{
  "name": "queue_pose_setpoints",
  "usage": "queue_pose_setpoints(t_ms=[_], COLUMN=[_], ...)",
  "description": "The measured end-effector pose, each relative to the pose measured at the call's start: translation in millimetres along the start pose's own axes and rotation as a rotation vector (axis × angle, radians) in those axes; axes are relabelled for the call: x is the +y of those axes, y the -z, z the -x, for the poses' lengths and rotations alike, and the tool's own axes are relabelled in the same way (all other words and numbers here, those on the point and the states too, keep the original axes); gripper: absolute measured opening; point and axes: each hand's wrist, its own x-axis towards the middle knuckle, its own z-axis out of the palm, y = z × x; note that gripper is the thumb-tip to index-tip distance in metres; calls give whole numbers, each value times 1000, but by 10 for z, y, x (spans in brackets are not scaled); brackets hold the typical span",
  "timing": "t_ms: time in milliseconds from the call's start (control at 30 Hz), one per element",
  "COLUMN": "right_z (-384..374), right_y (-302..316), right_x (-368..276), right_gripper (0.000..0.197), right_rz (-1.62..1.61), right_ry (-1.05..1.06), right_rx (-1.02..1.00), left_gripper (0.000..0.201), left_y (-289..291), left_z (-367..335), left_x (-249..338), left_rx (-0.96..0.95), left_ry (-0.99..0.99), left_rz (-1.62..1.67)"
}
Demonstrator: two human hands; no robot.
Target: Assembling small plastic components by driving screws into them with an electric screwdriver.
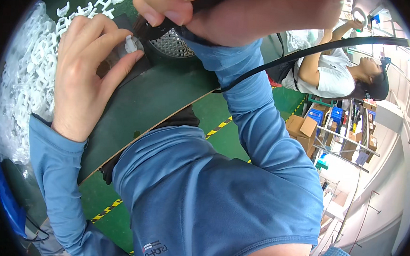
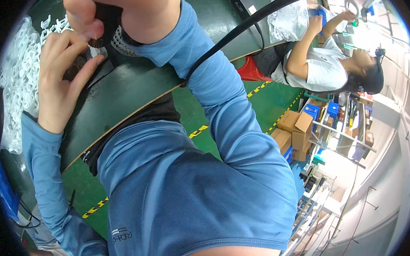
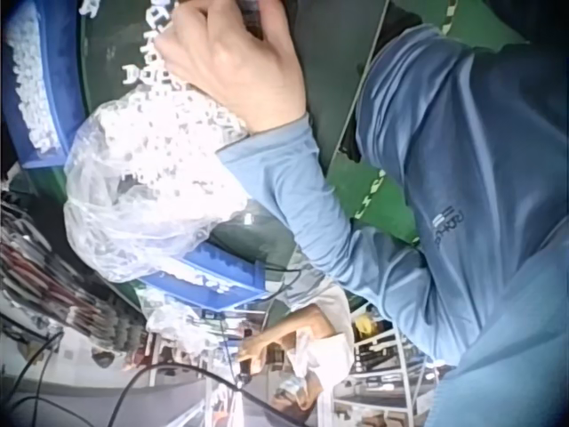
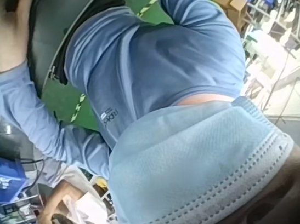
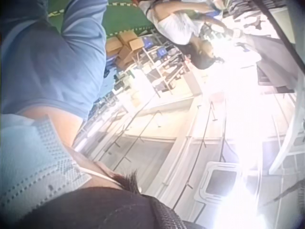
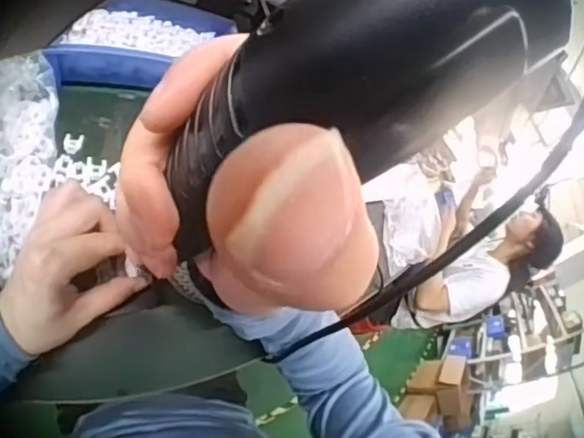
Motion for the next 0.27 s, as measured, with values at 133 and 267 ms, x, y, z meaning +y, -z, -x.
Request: queue_pose_setpoints(t_ms=[133, 267], right_z=[-14, -59], right_y=[62, -141], right_x=[120, -2], right_gripper=[48, 52], right_rz=[78, 260], right_ry=[20, -80], right_rx=[-28, 41], left_gripper=[28, 27], left_y=[-28, -28], left_z=[-6, -26], left_x=[22, 29], left_rx=[97, 96], left_ry=[-46, -48], left_rz=[9, 28])
